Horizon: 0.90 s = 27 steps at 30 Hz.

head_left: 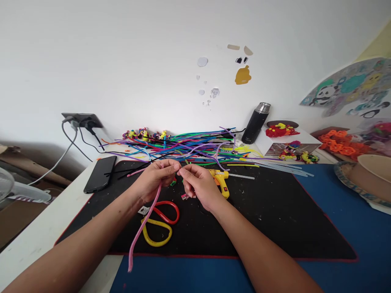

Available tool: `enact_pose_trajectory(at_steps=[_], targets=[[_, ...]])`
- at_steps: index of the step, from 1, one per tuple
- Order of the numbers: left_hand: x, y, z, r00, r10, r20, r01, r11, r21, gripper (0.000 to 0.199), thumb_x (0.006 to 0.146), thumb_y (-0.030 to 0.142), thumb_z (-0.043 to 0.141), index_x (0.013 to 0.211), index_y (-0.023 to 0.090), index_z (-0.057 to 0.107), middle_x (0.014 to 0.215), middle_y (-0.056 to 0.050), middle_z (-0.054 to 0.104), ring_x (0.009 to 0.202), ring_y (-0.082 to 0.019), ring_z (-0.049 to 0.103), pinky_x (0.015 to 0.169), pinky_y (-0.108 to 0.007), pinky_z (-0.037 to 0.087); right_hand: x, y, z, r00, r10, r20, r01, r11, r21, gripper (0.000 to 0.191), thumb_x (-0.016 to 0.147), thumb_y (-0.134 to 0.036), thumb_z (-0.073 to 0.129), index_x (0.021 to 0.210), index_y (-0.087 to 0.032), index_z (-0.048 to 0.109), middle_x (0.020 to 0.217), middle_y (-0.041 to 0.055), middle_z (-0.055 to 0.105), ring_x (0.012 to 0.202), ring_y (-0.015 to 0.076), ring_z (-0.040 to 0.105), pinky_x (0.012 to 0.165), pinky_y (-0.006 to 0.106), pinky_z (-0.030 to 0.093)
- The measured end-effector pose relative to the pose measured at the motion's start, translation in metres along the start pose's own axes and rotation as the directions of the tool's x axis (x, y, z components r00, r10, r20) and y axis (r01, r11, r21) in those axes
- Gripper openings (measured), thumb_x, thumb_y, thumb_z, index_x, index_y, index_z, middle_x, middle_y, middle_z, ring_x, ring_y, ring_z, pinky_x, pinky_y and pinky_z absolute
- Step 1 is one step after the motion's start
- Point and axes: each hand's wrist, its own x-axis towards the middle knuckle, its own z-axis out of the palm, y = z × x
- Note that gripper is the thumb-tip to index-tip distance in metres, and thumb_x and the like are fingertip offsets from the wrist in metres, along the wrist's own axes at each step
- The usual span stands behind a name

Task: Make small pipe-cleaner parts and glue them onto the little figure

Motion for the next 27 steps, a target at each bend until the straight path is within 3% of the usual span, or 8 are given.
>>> enact_pose_trajectory(at_steps=[27], targets=[[0.0008, -0.0033, -0.0013, 0.999, 0.016, 0.032, -0.013, 0.997, -0.074, 0.039, 0.073, 0.045, 0.096, 0.076, 0.013, 0.072, 0.05, 0.009, 0.04, 0.044, -0.003, 0.021, 0.042, -0.019, 0.017, -0.0003, 0.0022, -0.0014, 0.999, 0.018, 0.043, -0.023, 0.992, 0.125, 0.037, 0.085, -0.054, 0.078, 0.089, -0.018, 0.069, 0.054, -0.0084, 0.053, 0.038, 0.0068, 0.042, 0.038, 0.021, 0.023]])
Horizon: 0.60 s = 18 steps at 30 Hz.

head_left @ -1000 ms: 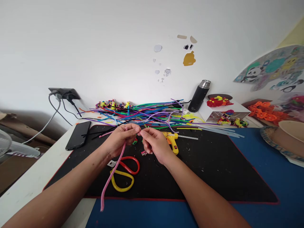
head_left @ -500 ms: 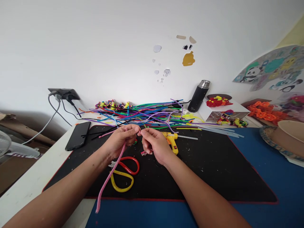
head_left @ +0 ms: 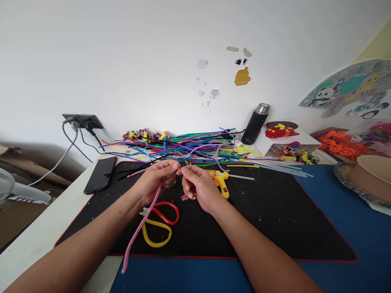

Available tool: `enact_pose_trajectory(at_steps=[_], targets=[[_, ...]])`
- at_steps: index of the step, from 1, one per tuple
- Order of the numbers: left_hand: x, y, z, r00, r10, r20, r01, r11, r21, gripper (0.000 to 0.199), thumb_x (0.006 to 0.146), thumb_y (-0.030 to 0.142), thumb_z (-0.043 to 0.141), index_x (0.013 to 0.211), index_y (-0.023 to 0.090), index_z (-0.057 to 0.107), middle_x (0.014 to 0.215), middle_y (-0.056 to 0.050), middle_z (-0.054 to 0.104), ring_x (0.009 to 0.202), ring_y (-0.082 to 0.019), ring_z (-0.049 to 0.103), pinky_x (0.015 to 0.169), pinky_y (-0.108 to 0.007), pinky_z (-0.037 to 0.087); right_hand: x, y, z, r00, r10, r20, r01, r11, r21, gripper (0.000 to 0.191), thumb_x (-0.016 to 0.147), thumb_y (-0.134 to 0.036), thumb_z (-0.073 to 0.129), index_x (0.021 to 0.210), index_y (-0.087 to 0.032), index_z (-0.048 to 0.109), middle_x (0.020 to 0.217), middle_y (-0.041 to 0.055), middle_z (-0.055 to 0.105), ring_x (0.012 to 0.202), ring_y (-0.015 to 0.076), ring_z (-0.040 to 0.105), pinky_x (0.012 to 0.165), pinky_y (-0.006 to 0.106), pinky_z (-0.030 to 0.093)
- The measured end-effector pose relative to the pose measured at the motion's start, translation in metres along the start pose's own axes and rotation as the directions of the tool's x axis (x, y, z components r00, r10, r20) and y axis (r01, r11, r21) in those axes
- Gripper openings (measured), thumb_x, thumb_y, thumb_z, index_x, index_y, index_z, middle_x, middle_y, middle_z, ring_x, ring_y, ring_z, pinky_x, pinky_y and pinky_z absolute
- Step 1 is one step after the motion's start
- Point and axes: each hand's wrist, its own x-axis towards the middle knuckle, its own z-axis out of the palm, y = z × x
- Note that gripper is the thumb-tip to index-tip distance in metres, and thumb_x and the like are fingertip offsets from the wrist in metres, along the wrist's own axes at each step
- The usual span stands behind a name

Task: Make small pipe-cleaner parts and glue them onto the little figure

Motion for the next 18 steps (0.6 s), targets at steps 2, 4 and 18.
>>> enact_pose_trajectory(at_steps=[2, 4, 18], targets=[[0.0002, 0.0006, -0.0007, 1.0, 0.011, 0.012, -0.011, 1.0, 0.001, 0.038, 0.074, 0.044, 0.095, 0.077, 0.013, 0.073, 0.05, 0.009, 0.04, 0.043, -0.003, 0.021, 0.043, -0.018, 0.018, -0.0004, -0.0013, 0.0001, 1.0, 0.007, 0.008, -0.007, 1.0, 0.013, 0.038, 0.085, -0.055, 0.078, 0.089, -0.018, 0.069, 0.054, -0.008, 0.053, 0.038, 0.0065, 0.041, 0.038, 0.021, 0.023], [0.0002, 0.0007, -0.0009, 1.0, 0.007, 0.012, -0.007, 1.0, -0.004, 0.038, 0.073, 0.044, 0.096, 0.076, 0.013, 0.073, 0.05, 0.009, 0.039, 0.043, -0.003, 0.021, 0.043, -0.018, 0.019, -0.0006, -0.0022, 0.0005, 1.0, 0.015, 0.015, -0.015, 1.0, 0.021, 0.039, 0.084, -0.055, 0.079, 0.089, -0.018, 0.069, 0.054, -0.0083, 0.053, 0.038, 0.0065, 0.041, 0.038, 0.021, 0.022], [0.0008, -0.0026, -0.0011, 1.0, -0.001, 0.002, 0.001, 0.999, -0.041, 0.037, 0.072, 0.038, 0.097, 0.091, 0.012, 0.078, 0.055, 0.006, 0.05, 0.044, -0.003, 0.023, 0.043, -0.018, 0.018, -0.0023, -0.0056, 0.0026, 0.999, 0.031, 0.01, -0.031, 0.999, 0.023, 0.035, 0.081, -0.05, 0.079, 0.084, -0.019, 0.066, 0.053, -0.0098, 0.05, 0.037, 0.0063, 0.041, 0.038, 0.021, 0.021]])
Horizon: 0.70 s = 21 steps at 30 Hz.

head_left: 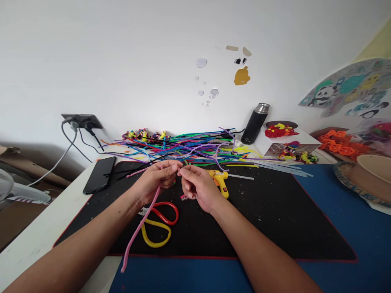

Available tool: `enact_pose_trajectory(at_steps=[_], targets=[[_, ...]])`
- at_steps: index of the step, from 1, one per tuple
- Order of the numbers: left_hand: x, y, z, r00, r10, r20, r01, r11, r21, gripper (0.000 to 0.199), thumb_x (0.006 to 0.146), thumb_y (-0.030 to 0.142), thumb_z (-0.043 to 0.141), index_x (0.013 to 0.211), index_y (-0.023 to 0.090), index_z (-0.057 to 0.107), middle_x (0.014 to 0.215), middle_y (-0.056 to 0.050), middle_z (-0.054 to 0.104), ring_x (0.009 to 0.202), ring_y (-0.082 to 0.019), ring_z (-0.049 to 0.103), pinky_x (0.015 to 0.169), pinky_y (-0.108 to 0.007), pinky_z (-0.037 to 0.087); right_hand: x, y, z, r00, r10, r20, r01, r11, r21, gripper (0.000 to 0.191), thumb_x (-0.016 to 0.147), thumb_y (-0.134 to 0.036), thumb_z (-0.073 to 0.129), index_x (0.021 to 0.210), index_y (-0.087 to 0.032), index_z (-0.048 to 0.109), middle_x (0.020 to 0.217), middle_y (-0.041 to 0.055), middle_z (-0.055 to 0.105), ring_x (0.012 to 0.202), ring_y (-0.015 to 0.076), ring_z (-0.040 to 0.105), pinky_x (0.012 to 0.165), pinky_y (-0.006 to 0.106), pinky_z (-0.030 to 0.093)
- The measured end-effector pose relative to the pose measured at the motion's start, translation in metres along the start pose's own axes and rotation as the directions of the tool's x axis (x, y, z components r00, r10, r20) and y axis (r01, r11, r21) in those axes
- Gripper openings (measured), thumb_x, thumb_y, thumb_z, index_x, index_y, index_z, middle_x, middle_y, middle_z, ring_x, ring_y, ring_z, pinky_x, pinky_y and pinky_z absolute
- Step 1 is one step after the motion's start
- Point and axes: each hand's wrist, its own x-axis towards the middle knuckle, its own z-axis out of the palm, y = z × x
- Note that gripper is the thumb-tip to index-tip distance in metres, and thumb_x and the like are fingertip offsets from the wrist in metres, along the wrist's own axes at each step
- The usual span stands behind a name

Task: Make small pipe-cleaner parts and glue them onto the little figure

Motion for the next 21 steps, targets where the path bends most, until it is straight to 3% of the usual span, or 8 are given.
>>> enact_pose_trajectory(at_steps=[12, 21], targets=[[0.0003, -0.0006, -0.0022, 0.999, -0.015, -0.04, 0.016, 0.999, 0.04, 0.035, 0.07, 0.033, 0.099, 0.09, 0.014, 0.077, 0.058, 0.006, 0.052, 0.045, -0.003, 0.029, 0.044, -0.018, 0.018, 0.0013, 0.0035, 0.0022, 0.977, -0.173, -0.125, 0.131, 0.948, -0.289, 0.034, 0.086, -0.052, 0.073, 0.082, -0.021, 0.06, 0.05, -0.0107, 0.047, 0.035, 0.0076, 0.041, 0.037, 0.021, 0.033], [-0.0023, 0.0024, 0.0029, 0.998, -0.009, -0.067, 0.014, 0.996, 0.083, 0.035, 0.069, 0.034, 0.098, 0.084, 0.014, 0.074, 0.053, 0.009, 0.044, 0.045, -0.004, 0.027, 0.043, -0.018, 0.017, 0.0011, 0.0043, 0.0009, 0.979, -0.159, -0.126, 0.115, 0.947, -0.3, 0.035, 0.087, -0.054, 0.071, 0.083, -0.022, 0.059, 0.052, -0.0106, 0.047, 0.035, 0.008, 0.042, 0.038, 0.022, 0.034]])
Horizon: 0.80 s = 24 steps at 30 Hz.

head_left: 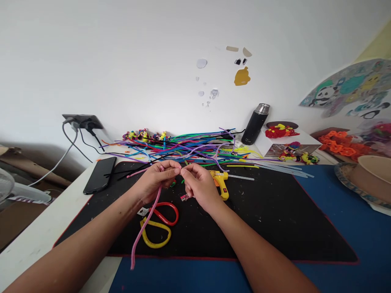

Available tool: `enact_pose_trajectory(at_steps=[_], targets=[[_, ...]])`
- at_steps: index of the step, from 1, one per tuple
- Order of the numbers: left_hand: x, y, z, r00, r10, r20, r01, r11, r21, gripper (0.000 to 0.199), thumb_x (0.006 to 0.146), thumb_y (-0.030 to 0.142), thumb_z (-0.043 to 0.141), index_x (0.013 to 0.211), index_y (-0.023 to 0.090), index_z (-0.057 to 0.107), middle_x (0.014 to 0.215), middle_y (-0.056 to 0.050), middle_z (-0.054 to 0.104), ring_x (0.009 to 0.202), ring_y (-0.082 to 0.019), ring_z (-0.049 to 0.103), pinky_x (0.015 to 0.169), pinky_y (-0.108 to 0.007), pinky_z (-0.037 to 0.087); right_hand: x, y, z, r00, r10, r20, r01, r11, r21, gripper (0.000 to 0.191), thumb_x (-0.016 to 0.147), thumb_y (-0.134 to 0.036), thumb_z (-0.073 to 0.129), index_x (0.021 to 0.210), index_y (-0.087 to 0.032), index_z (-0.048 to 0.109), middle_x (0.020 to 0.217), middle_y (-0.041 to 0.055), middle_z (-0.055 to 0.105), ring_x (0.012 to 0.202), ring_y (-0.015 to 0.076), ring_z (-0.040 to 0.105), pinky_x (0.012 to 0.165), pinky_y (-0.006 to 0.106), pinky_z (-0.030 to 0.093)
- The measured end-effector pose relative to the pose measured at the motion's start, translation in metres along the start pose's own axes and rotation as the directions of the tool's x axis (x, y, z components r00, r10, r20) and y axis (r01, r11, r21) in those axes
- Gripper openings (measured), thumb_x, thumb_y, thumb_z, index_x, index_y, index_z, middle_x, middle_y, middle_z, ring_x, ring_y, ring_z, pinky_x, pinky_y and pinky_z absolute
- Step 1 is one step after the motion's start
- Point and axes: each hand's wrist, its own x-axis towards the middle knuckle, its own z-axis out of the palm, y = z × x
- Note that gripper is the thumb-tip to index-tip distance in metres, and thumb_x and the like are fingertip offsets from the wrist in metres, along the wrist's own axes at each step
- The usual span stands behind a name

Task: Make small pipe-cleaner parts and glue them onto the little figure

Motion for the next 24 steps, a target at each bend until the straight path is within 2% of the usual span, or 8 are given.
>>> enact_pose_trajectory(at_steps=[7, 13, 24], targets=[[0.0021, -0.0025, 0.0, 1.0, 0.001, -0.006, -0.001, 1.0, -0.006, 0.036, 0.068, 0.037, 0.098, 0.084, 0.015, 0.074, 0.051, 0.009, 0.042, 0.044, -0.004, 0.027, 0.043, -0.019, 0.017, 0.001, -0.001, 0.0004, 1.0, 0.027, 0.009, -0.028, 0.998, 0.058, 0.036, 0.086, -0.054, 0.074, 0.084, -0.022, 0.059, 0.051, -0.0108, 0.046, 0.036, 0.0078, 0.042, 0.039, 0.021, 0.032], [0.0024, -0.0037, -0.0021, 1.0, 0.019, 0.009, -0.019, 1.0, -0.022, 0.036, 0.072, 0.035, 0.097, 0.096, 0.015, 0.079, 0.057, 0.008, 0.048, 0.046, -0.004, 0.026, 0.044, -0.02, 0.014, 0.0024, 0.001, 0.0001, 0.999, 0.037, 0.015, -0.038, 0.995, 0.092, 0.036, 0.086, -0.053, 0.074, 0.084, -0.021, 0.058, 0.05, -0.0112, 0.046, 0.035, 0.007, 0.04, 0.037, 0.021, 0.028], [0.0019, -0.0009, -0.0003, 0.999, 0.031, 0.02, -0.031, 0.999, -0.018, 0.034, 0.07, 0.038, 0.097, 0.086, 0.014, 0.079, 0.053, 0.007, 0.047, 0.045, -0.004, 0.026, 0.043, -0.02, 0.015, 0.0027, 0.0029, -0.0003, 1.0, 0.03, 0.009, -0.031, 0.999, 0.041, 0.036, 0.084, -0.053, 0.076, 0.082, -0.021, 0.06, 0.049, -0.0108, 0.046, 0.035, 0.0081, 0.042, 0.037, 0.022, 0.027]])
